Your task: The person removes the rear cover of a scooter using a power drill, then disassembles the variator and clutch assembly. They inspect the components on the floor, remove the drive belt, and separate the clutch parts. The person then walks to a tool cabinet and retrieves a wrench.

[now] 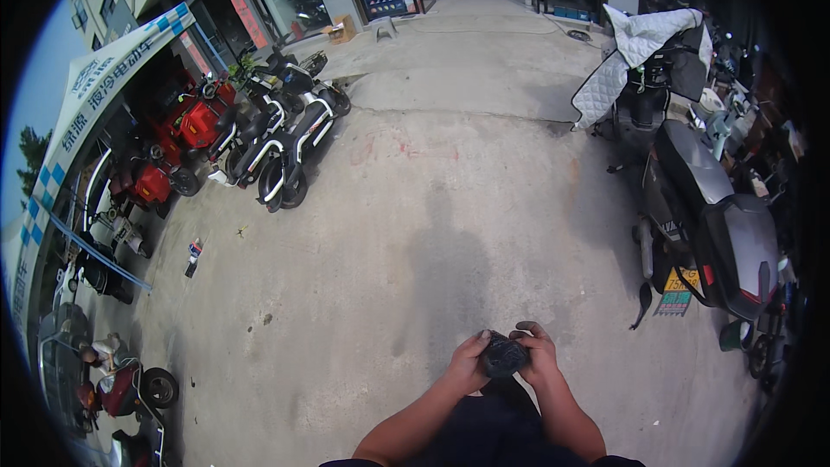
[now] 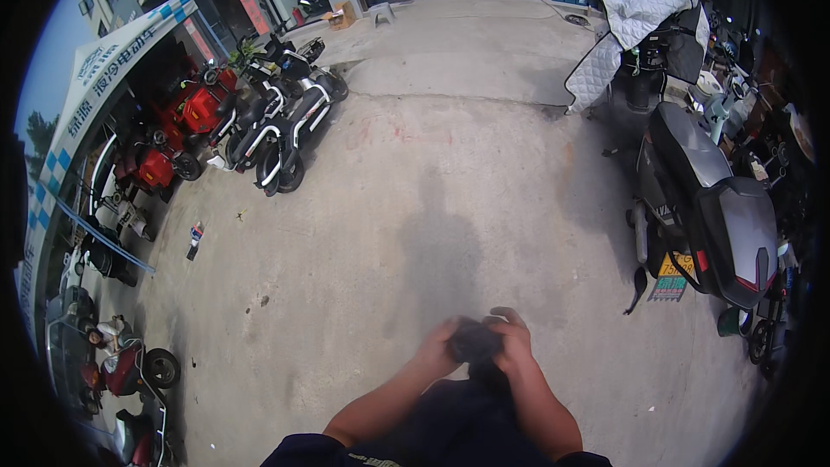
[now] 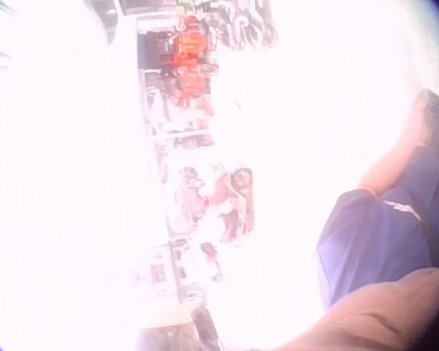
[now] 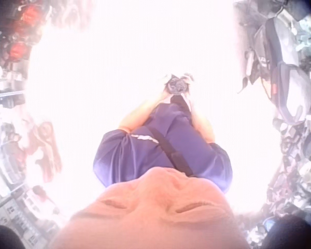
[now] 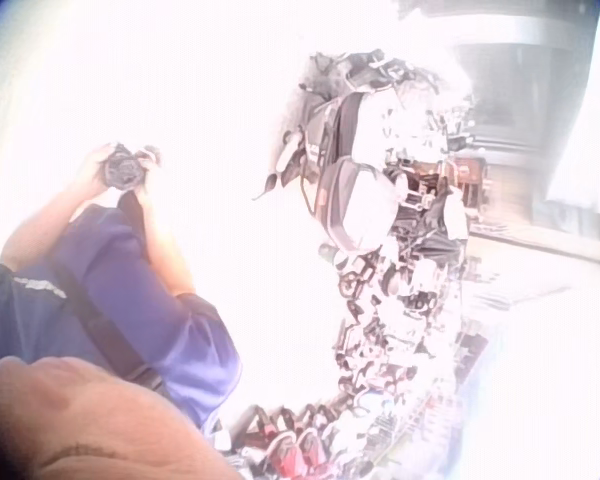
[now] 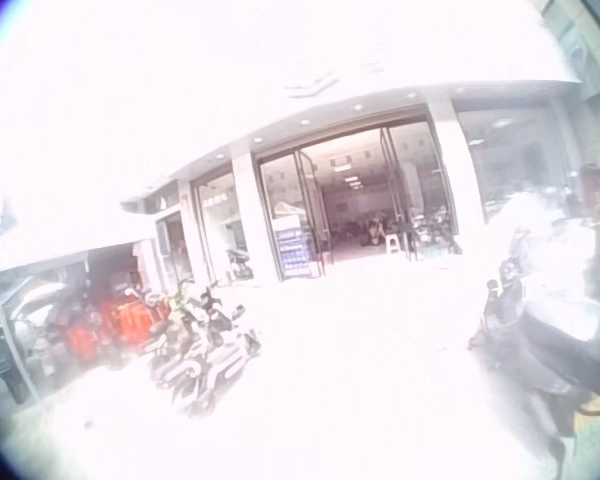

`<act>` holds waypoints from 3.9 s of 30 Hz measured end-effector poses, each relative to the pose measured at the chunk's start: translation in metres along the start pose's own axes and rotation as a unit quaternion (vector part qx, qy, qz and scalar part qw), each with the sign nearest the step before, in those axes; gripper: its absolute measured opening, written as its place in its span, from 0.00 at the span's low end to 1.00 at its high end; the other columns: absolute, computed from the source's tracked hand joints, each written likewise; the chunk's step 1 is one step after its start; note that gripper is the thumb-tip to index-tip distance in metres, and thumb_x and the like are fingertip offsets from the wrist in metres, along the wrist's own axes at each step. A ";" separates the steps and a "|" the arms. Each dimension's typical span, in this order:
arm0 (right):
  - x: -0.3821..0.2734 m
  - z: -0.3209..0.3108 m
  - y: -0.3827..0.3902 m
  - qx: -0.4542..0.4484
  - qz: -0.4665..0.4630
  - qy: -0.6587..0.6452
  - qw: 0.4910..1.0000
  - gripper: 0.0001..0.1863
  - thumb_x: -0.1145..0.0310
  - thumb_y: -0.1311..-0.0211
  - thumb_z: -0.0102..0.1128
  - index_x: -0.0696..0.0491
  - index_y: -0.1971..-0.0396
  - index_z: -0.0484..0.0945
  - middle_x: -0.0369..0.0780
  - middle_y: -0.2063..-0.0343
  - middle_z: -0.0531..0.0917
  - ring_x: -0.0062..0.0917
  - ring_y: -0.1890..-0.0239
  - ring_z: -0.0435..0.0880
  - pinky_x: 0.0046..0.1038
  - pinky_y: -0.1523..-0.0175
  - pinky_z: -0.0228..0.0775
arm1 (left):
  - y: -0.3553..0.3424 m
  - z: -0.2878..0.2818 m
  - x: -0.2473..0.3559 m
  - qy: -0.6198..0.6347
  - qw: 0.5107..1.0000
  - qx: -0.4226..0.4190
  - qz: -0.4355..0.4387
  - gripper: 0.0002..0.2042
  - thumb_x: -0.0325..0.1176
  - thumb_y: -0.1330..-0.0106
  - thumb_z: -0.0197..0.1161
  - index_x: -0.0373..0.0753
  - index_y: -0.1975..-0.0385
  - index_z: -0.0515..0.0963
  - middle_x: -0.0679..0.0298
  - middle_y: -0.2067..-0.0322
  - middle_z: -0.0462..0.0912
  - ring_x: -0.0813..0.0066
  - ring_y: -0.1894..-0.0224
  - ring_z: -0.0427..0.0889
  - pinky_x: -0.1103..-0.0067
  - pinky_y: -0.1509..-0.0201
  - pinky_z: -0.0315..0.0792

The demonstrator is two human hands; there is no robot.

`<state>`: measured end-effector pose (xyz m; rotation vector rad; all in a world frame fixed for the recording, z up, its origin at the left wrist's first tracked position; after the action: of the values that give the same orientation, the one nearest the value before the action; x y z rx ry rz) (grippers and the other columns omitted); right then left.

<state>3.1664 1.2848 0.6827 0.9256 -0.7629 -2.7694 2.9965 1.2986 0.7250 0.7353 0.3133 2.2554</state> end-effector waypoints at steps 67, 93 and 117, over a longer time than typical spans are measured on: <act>-1.882 0.049 -1.606 0.329 -0.424 0.648 0.540 0.31 0.43 0.30 0.60 0.43 0.33 0.76 0.44 0.29 0.71 0.48 0.24 0.60 0.67 0.27 0.51 | -2.297 1.142 0.600 -0.276 0.906 -0.197 -0.255 0.19 0.24 0.23 0.51 0.25 0.36 0.68 0.46 0.42 0.79 0.56 0.44 0.83 0.65 0.40 0.80; -2.165 -0.472 -1.721 0.678 0.214 -0.234 0.664 0.24 0.62 0.43 0.74 0.61 0.51 0.83 0.54 0.56 0.87 0.45 0.56 0.89 0.41 0.54 0.83 | -3.013 1.682 0.229 -0.437 0.858 -0.231 -0.137 0.14 0.25 0.23 0.51 0.36 0.40 0.71 0.53 0.55 0.81 0.60 0.61 0.86 0.61 0.63 0.86; -2.813 -0.983 -1.661 0.730 0.075 -0.266 0.626 0.14 0.67 0.38 0.71 0.64 0.72 0.82 0.48 0.74 0.86 0.38 0.78 0.86 0.42 0.70 0.85 | -3.400 2.221 -0.379 -0.406 0.826 -0.304 -0.245 0.21 0.06 0.40 0.54 0.26 0.45 0.72 0.49 0.52 0.85 0.58 0.51 0.87 0.62 0.43 0.82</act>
<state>6.0814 3.0570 0.6681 -0.0929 -3.0900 -1.6624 6.4696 3.4291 0.9217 1.0236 -0.5553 1.2604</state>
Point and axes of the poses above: each hand's wrist, its own y-axis away from the middle knuckle, its own z-axis out of the palm, x = y × z, the point moved 2 cm from there along -y, towards the middle knuckle
